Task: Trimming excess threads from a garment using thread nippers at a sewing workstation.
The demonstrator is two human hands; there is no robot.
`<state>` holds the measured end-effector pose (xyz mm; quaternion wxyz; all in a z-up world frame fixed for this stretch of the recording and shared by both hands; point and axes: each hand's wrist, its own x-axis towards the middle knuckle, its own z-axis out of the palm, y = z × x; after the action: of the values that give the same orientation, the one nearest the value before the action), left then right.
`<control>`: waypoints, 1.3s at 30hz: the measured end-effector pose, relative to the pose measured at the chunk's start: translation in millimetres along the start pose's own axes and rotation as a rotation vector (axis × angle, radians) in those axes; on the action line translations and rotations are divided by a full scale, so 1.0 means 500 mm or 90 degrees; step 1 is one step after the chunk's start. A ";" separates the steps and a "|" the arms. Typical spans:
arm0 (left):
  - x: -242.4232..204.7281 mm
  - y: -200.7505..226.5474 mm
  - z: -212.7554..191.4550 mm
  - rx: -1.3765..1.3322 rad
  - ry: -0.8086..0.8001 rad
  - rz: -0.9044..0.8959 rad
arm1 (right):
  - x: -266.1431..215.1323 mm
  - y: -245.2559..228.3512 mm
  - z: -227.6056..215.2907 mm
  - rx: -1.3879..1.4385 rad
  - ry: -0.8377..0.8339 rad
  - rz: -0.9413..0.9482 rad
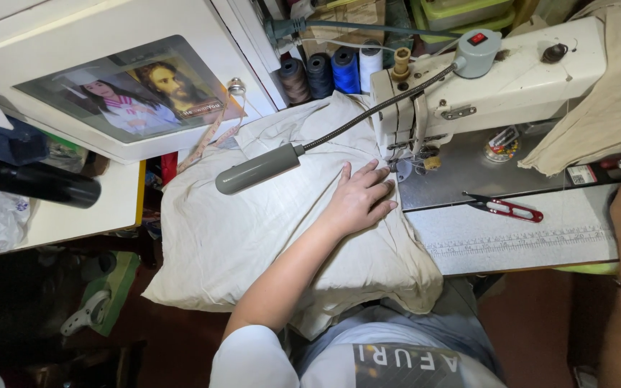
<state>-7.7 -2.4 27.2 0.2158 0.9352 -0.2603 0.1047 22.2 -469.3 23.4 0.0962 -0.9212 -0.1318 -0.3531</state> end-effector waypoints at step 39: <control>-0.031 -0.010 -0.025 0.040 -0.081 0.041 | -0.134 -0.540 -0.042 1.009 -0.436 0.630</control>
<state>-19.3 14.0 31.9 0.1660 0.9376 -0.2998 0.0600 -122.8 -231.3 15.9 0.7772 -0.5939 0.0490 0.2020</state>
